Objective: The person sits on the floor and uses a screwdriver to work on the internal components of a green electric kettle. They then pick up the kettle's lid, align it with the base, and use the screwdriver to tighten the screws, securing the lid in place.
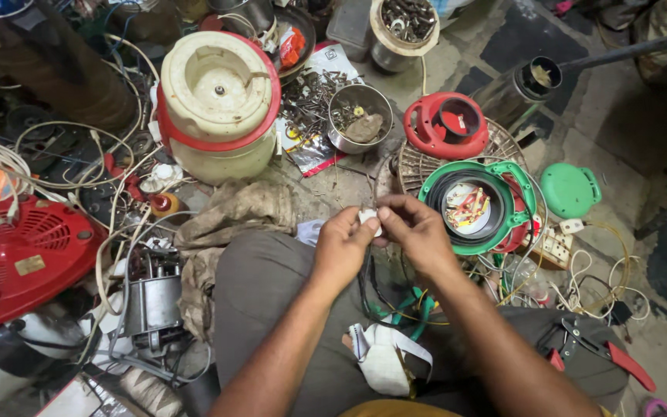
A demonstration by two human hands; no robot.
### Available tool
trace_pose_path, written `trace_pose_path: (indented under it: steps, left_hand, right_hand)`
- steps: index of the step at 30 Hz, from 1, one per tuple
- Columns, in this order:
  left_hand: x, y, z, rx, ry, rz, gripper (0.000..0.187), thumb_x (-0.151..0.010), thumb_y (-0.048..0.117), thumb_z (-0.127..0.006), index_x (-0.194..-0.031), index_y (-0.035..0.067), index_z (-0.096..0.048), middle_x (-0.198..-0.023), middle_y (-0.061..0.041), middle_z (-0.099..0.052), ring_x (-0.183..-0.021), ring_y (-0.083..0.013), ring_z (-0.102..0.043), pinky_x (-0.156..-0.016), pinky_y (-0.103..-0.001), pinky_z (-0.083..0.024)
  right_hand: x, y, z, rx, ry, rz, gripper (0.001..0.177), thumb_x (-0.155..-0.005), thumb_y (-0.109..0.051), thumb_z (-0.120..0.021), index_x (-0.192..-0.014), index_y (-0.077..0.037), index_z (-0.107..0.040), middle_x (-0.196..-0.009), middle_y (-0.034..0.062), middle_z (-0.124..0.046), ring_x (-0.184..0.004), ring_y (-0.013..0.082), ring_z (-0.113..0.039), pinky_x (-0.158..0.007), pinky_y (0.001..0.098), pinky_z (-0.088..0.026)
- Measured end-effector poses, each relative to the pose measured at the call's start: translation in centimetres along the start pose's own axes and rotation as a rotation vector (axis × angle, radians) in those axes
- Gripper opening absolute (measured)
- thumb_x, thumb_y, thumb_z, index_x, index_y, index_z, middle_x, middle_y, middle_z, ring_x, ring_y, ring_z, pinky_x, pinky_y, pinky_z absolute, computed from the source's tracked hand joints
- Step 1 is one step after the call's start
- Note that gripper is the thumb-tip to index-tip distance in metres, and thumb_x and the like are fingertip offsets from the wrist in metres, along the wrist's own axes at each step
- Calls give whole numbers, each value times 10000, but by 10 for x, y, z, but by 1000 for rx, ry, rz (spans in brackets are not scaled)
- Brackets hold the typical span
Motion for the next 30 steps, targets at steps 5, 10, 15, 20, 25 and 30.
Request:
trace_pose_path:
  steps: [5,10,15,20,25,30]
  left_hand:
    - [-8,-6,10,315,89,119,220,-988,174,-636,-1117,21,-727,-991,-42,-754,-902,-110,-673,-840,-258,-509]
    - [-12,-16,12,458,71,243,242,-992,220,-638,-1131,39,-717,-1039,-36,-735,-958,-136,-655,-880,-307,-500]
    - [-10,-16,15,617,101,315,235,-1006,281,-603,-1153,110,-668,-1070,2,-696,-1027,-141,-631,-891,-375,-489]
    - [-13,-20,15,735,-20,171,215,-1013,277,-640,-1144,106,-649,-1057,-20,-685,-994,-145,-624,-906,-319,-503]
    - [-8,-26,16,624,28,101,197,-997,234,-668,-1112,76,-642,-1001,-25,-682,-908,-129,-627,-814,-285,-497]
    - [5,-51,9,408,105,90,154,-1004,150,-726,-1044,27,-642,-942,-34,-663,-880,-120,-600,-806,-262,-501]
  right_hand:
    - [13,8,-14,51,8,89,335,-947,-147,-679,-1263,-37,-659,-1104,49,-715,-950,84,-677,-810,246,-569]
    - [7,16,-18,-47,59,26,312,-905,-127,-729,-1186,6,-696,-987,41,-772,-852,95,-713,-786,237,-575]
    - [15,-8,-27,282,154,236,215,-877,-91,-797,-1050,25,-746,-848,55,-750,-721,90,-653,-669,249,-557]
    - [34,-32,-34,572,230,513,204,-833,-79,-808,-998,14,-733,-858,34,-737,-715,65,-684,-665,233,-561]
    - [31,-3,-37,198,179,318,265,-876,-64,-761,-1122,11,-695,-910,21,-712,-761,61,-629,-691,220,-535]
    - [40,40,-14,-5,65,135,251,-933,-56,-718,-1169,26,-688,-993,15,-719,-837,54,-634,-756,210,-520]
Point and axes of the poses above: each hand's wrist, its own x-axis away from the middle knuckle, its own z-axis out of the back of the hand, y = z × x, the point moved 2 cm from there along -x, towards the middle knuckle
